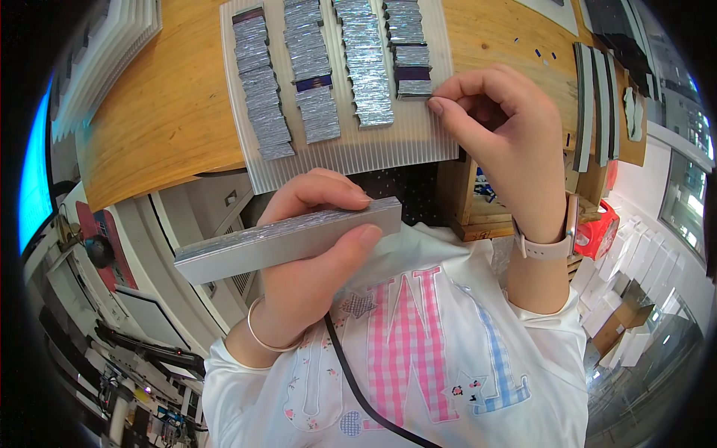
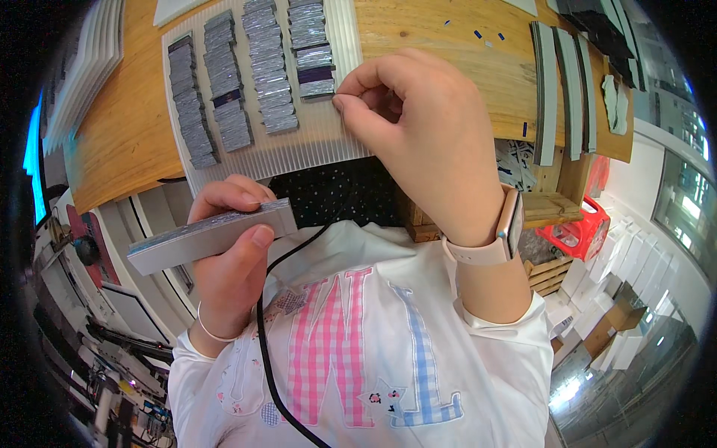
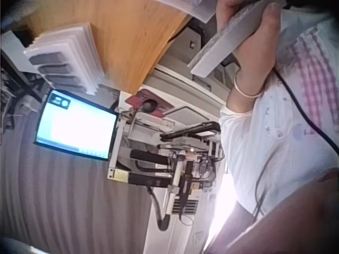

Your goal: The person picks up small metal plates from plastic trays on the workbench and stacks them one by one against a metal bar.

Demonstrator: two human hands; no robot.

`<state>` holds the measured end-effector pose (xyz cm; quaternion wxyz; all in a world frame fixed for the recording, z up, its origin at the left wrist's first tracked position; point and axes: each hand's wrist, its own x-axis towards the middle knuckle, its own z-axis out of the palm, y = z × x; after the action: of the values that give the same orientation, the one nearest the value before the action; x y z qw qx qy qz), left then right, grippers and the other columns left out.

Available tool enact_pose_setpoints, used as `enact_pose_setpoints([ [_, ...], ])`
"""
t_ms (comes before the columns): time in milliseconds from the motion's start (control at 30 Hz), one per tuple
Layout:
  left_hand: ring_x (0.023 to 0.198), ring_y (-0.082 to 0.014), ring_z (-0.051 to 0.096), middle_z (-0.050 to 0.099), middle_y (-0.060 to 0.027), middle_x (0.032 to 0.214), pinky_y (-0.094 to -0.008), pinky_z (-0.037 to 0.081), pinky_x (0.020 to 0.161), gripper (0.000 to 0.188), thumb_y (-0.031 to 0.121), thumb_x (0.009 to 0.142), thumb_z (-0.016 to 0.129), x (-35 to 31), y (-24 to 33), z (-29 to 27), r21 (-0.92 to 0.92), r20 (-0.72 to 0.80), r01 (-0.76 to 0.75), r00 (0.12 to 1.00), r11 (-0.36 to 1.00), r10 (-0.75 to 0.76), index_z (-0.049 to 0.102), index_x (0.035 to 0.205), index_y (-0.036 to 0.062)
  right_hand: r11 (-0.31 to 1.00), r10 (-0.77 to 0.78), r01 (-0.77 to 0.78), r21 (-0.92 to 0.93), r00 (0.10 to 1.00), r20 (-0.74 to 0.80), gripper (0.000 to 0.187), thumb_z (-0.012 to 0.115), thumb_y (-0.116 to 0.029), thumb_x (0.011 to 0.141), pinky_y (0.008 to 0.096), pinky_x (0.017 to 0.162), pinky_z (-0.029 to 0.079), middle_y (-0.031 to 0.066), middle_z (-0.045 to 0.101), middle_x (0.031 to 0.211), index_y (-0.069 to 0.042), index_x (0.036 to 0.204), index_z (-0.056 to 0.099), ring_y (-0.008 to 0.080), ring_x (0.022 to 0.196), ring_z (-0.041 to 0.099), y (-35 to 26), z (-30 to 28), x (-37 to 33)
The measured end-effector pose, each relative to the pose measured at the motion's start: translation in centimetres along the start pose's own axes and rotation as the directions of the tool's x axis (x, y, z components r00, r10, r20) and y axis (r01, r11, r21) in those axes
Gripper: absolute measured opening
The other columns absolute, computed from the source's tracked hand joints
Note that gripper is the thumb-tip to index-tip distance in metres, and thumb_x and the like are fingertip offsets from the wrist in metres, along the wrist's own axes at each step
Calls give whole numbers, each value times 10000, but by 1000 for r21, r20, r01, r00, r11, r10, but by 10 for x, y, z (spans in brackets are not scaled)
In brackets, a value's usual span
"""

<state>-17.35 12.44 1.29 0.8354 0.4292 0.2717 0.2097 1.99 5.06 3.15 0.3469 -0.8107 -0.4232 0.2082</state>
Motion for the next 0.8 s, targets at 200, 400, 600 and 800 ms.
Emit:
enact_pose_setpoints([
  [200, 845, -124, 512, 519, -74, 935, -243, 422, 757, 250, -73, 695, 629, 1, 0, 0, 5, 11, -12, 1000, 1000, 12, 532, 909, 14, 999, -44, 43, 31, 997, 61, 46, 626, 14, 733, 193, 537, 396, 24, 538, 717, 6, 762, 592, 79, 605, 505, 1, -14, -5],
  [400, 838, -125, 515, 518, -76, 935, -242, 426, 746, 248, -71, 699, 629, 1, 1, -2, -3, 21, -21, 1000, 1000, 21, 530, 911, 13, 933, 152, -47, -356, 950, 272, 128, 670, -48, 660, 284, 577, 433, 77, 582, 730, -30, 777, 621, 210, 659, 553, 1, -77, -26],
  [600, 833, -128, 517, 513, -77, 939, -244, 430, 741, 254, -71, 705, 623, 2, 5, 8, -60, 37, 7, 999, 998, -5, 520, 921, 14, 953, -97, 67, -294, 991, -90, 175, 676, -71, 701, 245, 568, 417, 67, 597, 761, -33, 870, 653, 154, 648, 544, 5, -42, -11],
  [800, 828, -130, 519, 514, -78, 940, -244, 432, 737, 255, -64, 708, 626, -3, 8, 7, -73, 6, -20, 1000, 997, 20, 516, 924, 14, 946, -116, 70, -315, 985, -129, 107, 668, -111, 699, 314, 578, 430, 68, 560, 676, -42, 778, 650, 220, 633, 546, 10, -20, -6],
])
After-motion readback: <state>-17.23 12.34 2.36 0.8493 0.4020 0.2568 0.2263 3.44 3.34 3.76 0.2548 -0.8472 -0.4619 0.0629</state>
